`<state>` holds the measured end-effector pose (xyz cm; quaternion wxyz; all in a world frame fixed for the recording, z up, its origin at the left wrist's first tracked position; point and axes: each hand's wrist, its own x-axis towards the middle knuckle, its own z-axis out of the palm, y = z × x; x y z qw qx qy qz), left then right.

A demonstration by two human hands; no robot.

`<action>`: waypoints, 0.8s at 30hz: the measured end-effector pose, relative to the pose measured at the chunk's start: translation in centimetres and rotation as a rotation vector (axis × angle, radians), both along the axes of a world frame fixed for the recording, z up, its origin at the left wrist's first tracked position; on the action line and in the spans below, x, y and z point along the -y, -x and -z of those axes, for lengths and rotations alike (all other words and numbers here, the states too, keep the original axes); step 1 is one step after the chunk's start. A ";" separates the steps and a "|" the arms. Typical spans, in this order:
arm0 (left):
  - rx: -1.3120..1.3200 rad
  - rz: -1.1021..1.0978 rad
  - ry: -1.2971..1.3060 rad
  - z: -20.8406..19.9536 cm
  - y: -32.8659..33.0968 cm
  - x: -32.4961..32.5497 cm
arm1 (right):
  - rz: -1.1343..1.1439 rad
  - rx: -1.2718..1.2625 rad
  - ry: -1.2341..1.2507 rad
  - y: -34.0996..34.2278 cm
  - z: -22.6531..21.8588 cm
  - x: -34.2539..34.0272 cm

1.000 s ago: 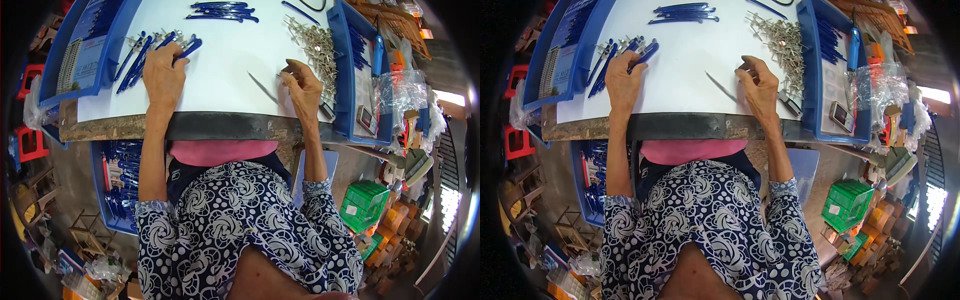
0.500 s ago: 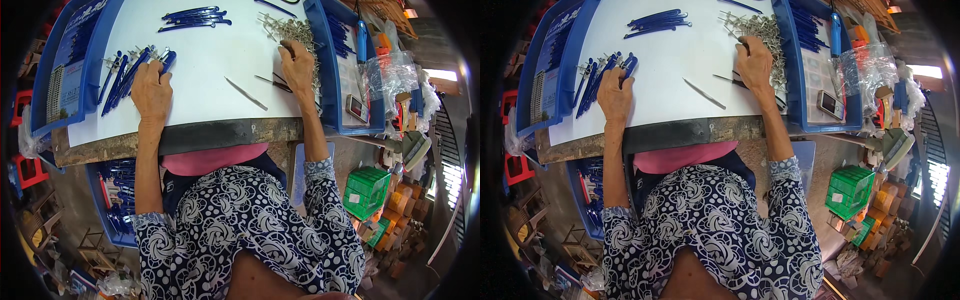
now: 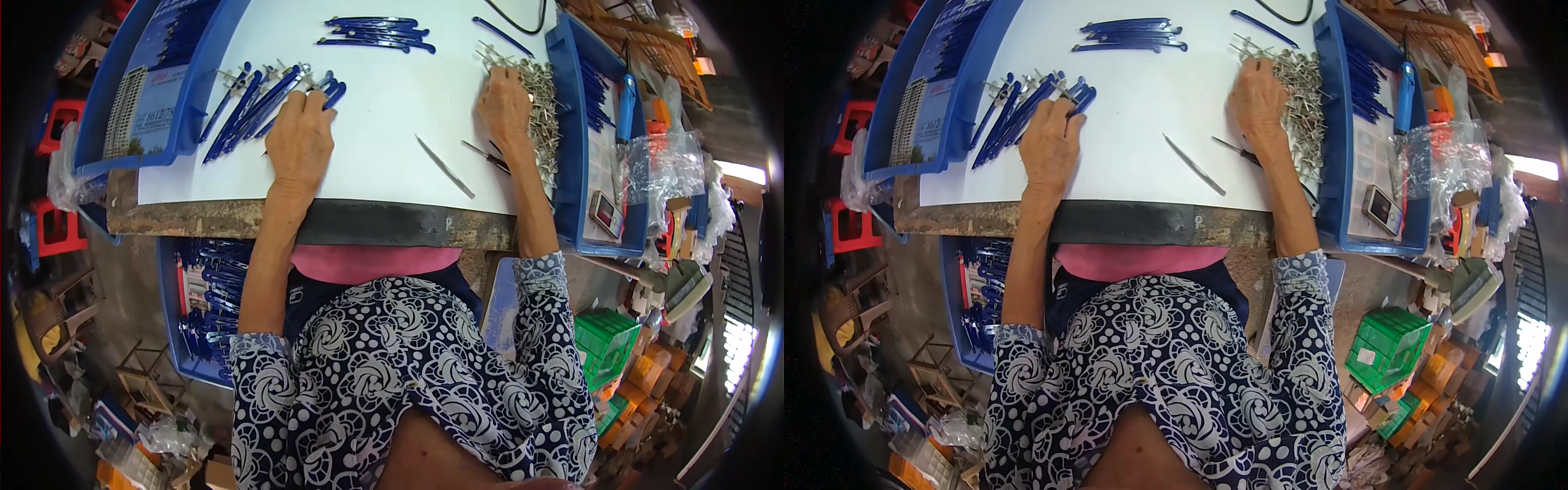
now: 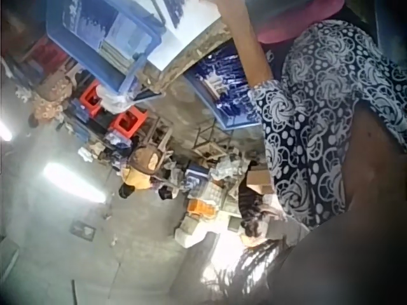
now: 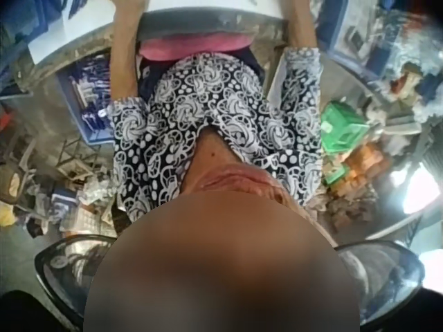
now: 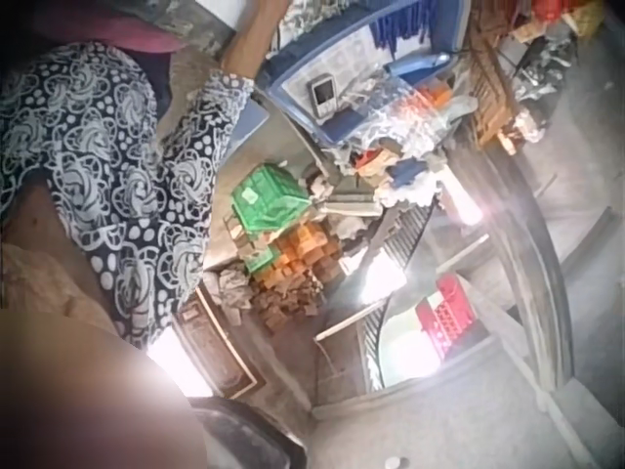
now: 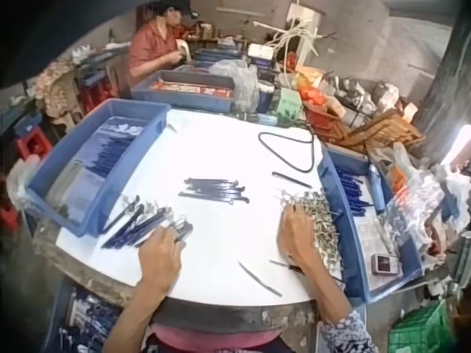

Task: Assembling clips onto blue pen bodies at a manual workstation.

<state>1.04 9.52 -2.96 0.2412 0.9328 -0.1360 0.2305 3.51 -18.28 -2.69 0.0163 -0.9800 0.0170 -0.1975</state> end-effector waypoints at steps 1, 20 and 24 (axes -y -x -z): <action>-0.011 -0.005 -0.018 0.0 0.0 0.1 | -0.007 0.000 -0.003 0.0 0.0 -0.2; 0.017 0.196 0.052 -0.4 -8.6 6.1 | -0.206 0.048 -0.636 7.8 -2.3 -4.9; 0.069 0.159 -0.108 0.9 -10.3 6.9 | -0.158 -0.005 -0.700 8.8 -2.5 -4.7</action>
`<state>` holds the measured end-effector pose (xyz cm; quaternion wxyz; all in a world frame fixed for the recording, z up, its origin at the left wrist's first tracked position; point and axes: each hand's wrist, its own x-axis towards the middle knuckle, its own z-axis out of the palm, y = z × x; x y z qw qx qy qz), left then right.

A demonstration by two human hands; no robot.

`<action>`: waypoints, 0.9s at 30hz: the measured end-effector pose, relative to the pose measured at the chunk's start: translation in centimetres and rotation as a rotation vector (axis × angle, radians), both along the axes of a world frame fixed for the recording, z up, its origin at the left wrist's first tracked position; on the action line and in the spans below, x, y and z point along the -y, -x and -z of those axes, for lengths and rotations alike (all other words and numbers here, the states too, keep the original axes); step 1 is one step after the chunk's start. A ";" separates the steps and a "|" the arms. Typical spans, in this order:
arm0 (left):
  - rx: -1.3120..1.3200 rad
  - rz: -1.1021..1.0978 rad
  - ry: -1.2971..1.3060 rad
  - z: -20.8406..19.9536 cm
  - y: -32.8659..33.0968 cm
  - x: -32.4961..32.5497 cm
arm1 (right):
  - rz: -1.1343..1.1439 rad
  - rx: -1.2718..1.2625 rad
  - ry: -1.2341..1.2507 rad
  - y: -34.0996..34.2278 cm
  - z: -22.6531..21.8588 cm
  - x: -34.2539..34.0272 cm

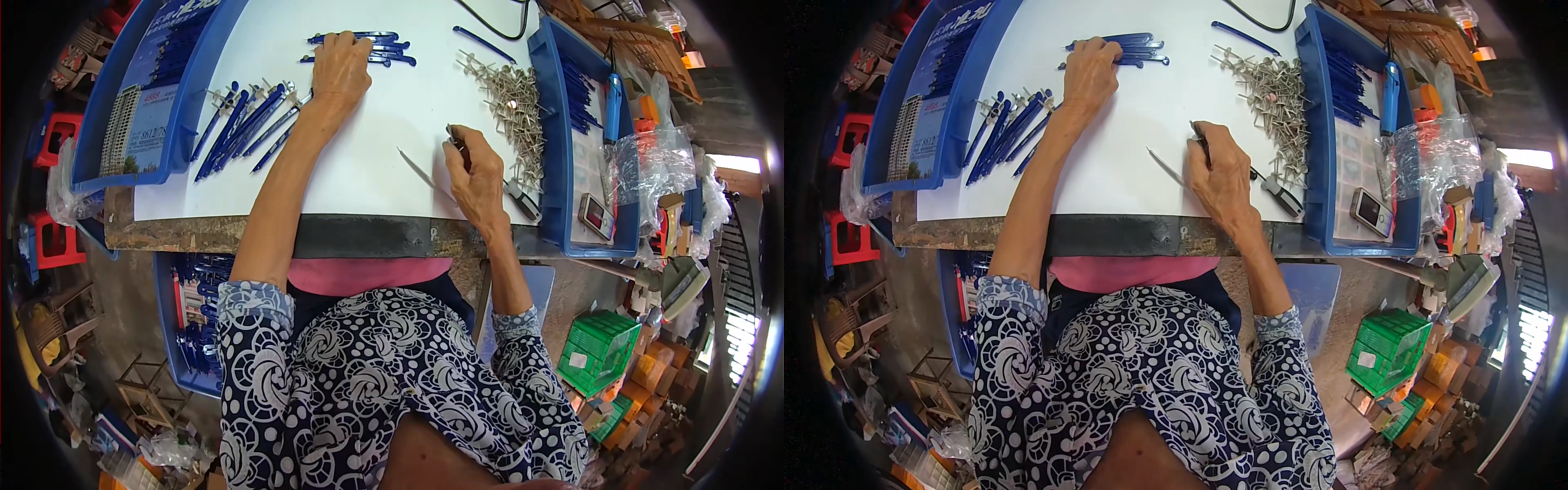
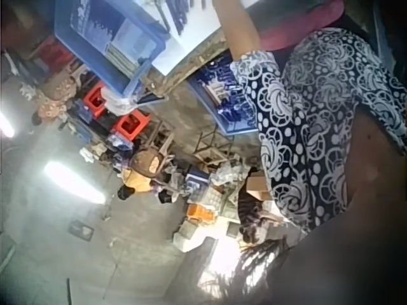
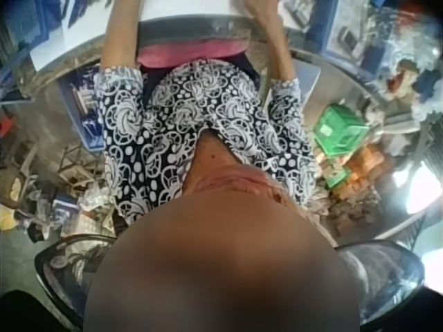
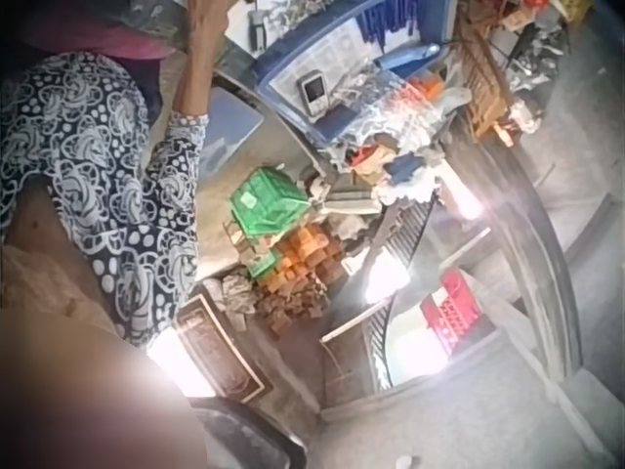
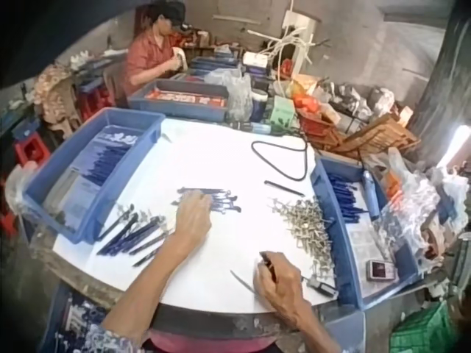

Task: Assembling clips onto blue pen bodies at a manual workstation.

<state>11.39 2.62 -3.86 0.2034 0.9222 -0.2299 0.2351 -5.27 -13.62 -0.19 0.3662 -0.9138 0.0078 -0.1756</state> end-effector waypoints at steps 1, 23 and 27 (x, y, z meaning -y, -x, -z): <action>-0.001 0.004 -0.001 0.2 -0.2 0.0 | 0.004 -0.010 -0.012 0.2 0.1 0.1; 0.038 0.227 -0.056 -0.2 1.7 -1.2 | 0.002 -0.213 -0.326 2.7 -1.1 -0.3; -0.069 0.145 -0.004 -0.2 2.0 -1.9 | -0.038 -0.179 -0.274 2.9 -0.6 -0.5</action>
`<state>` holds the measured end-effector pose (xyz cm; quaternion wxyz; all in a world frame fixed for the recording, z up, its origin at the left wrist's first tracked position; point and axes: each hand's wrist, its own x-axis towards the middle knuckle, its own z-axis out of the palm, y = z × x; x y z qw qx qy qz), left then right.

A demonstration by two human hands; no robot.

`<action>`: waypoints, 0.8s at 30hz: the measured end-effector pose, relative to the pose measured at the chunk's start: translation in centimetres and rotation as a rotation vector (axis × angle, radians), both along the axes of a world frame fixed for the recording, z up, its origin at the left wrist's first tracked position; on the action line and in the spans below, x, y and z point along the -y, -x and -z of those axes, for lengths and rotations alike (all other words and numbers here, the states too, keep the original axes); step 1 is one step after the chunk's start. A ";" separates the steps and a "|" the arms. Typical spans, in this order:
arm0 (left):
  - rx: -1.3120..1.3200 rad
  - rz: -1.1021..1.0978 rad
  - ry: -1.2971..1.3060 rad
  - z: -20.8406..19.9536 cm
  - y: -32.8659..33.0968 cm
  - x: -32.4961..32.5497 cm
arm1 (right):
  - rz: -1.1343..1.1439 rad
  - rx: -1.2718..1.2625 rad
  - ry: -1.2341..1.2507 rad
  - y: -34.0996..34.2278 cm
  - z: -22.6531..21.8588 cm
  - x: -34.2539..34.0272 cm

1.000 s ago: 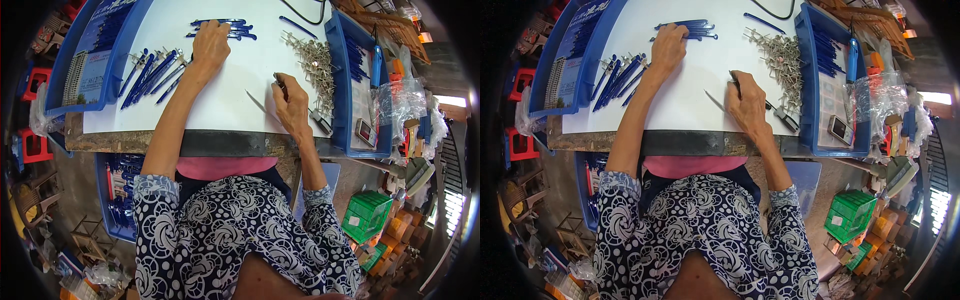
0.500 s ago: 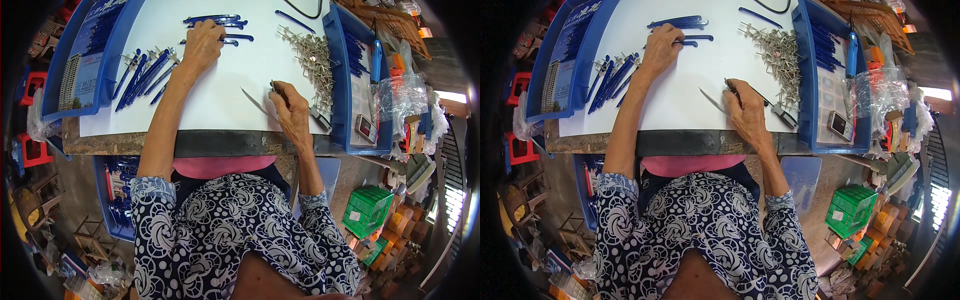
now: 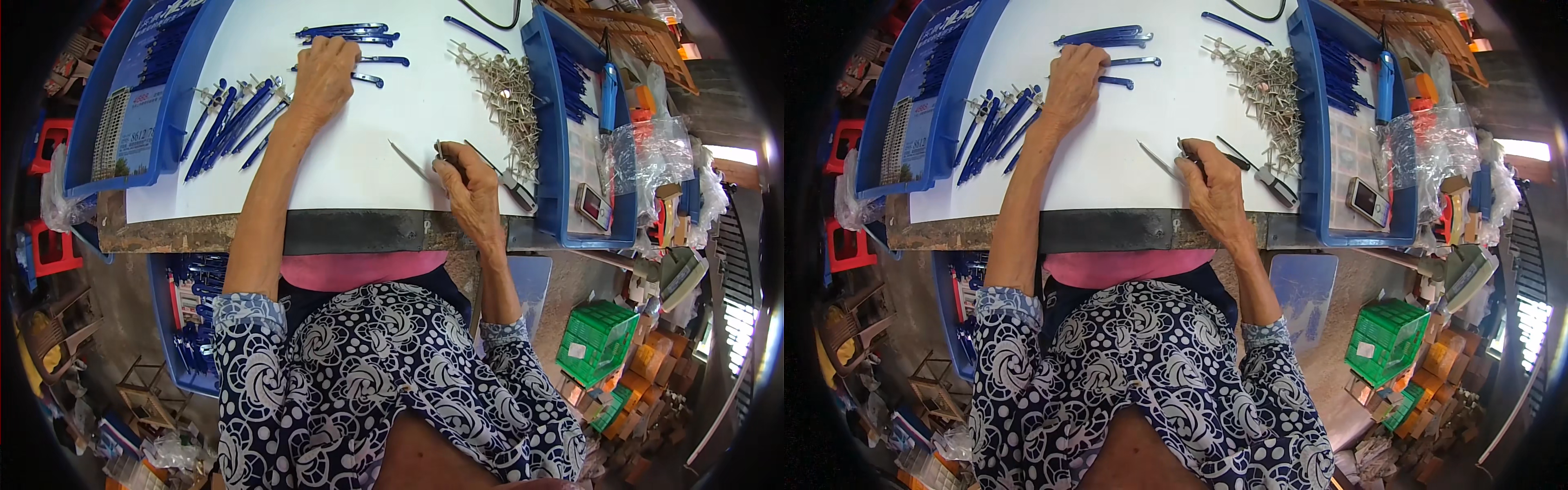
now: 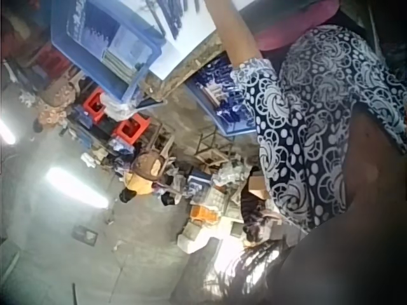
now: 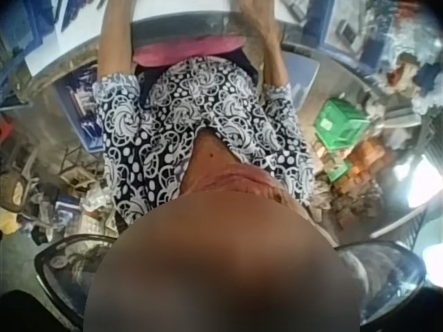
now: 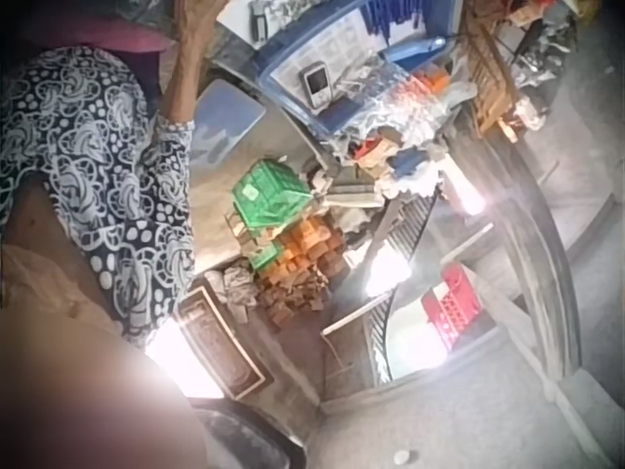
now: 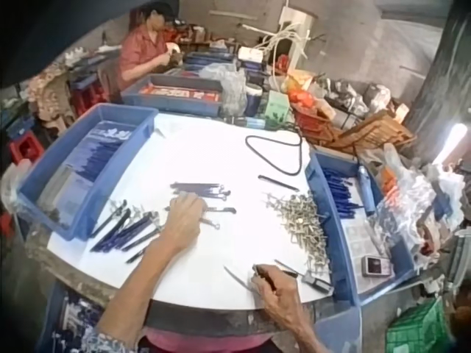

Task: Assembling clips onto blue pen bodies at a manual workstation.

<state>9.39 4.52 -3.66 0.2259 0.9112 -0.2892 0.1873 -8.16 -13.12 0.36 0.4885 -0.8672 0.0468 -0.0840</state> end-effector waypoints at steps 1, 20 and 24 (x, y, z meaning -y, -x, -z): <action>-0.001 0.003 0.002 0.0 0.1 -0.1 | -0.023 0.023 0.020 0.0 0.1 0.1; 0.043 0.337 0.364 -3.5 3.0 3.7 | 0.047 -0.076 -0.328 0.4 -2.2 -0.5; -0.341 0.267 0.654 -5.5 6.3 3.9 | 0.017 -0.039 -0.591 0.2 -3.0 0.1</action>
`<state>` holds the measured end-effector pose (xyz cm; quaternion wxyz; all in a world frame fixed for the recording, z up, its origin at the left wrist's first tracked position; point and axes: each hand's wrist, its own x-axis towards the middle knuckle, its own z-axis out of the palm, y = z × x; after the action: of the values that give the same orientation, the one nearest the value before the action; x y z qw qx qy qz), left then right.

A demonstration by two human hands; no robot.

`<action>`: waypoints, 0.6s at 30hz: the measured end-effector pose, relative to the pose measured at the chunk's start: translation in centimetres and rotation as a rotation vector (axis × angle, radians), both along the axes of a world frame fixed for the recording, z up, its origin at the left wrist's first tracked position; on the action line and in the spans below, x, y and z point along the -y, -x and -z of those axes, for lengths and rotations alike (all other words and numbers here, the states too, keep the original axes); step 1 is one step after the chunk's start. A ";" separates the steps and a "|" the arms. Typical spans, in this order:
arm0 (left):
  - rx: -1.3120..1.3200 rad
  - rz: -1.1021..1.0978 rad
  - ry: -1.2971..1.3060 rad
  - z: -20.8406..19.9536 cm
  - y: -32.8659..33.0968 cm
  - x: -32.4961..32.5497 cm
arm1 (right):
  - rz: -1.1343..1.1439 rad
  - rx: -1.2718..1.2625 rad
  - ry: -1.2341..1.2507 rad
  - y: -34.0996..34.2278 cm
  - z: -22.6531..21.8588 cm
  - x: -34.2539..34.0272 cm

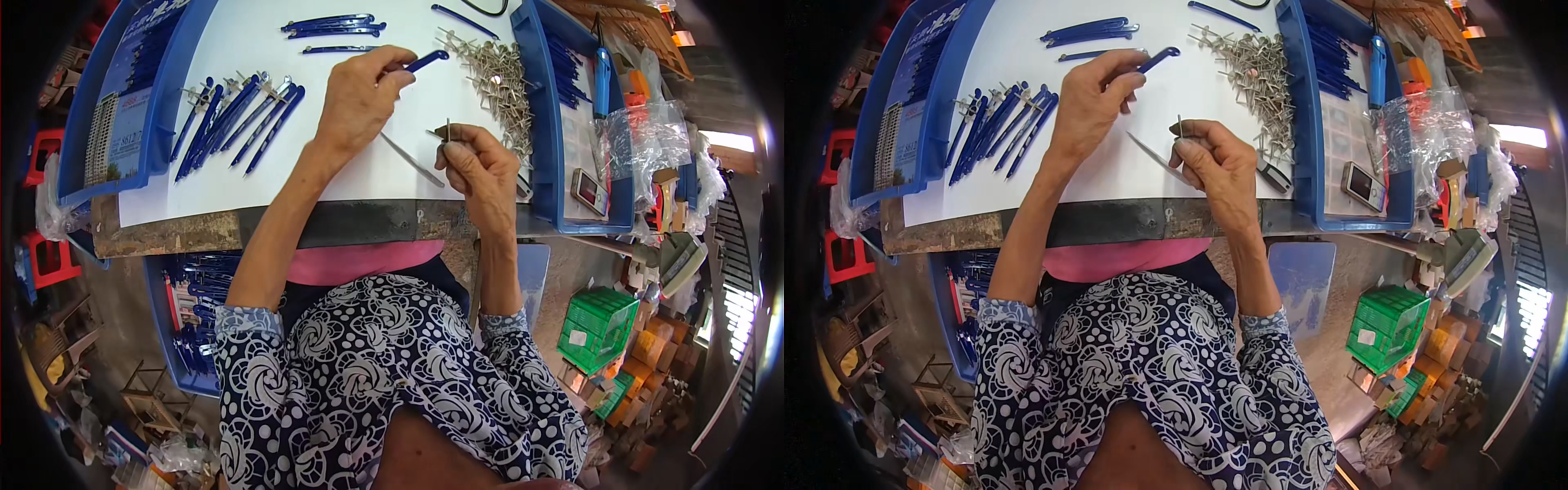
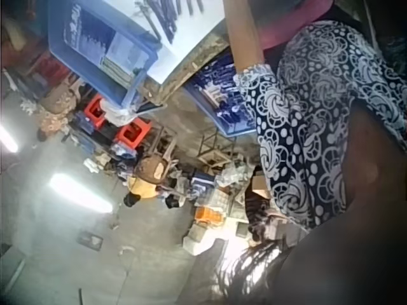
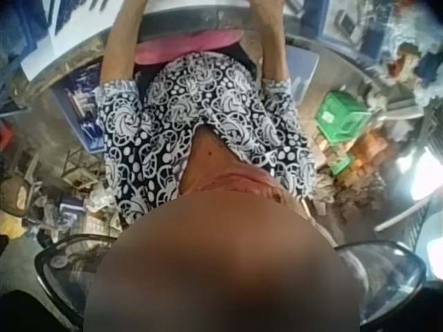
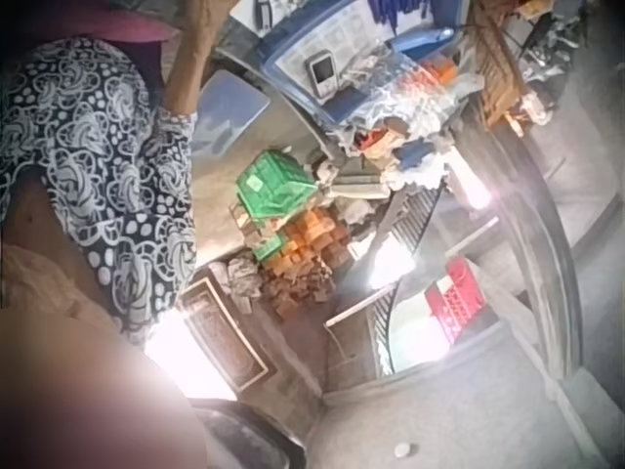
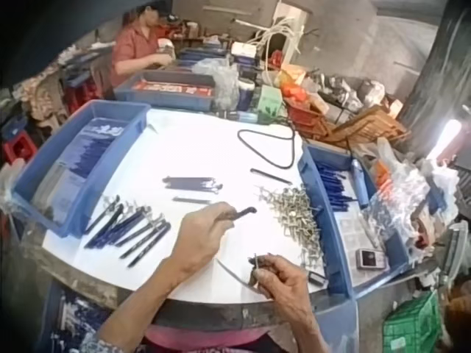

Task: Assembling clips onto blue pen bodies at a manual workstation.

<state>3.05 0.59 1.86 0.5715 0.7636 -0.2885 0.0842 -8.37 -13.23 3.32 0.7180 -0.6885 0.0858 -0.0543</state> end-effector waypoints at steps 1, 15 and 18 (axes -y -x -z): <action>-0.283 0.058 0.144 -0.6 0.7 -0.4 | -0.022 -0.015 -0.081 0.0 -0.1 0.1; -0.921 0.171 0.591 1.7 4.4 -3.1 | -0.980 0.595 -0.717 0.5 -9.7 -4.0; -0.906 0.097 0.516 3.1 4.5 -3.7 | -0.950 0.544 -0.764 -0.1 -8.1 -3.8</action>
<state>-1.48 4.27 -1.29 0.8119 0.5434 -0.0172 -0.2128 -8.28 -9.44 11.43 0.8535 -0.3103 -0.3979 0.1303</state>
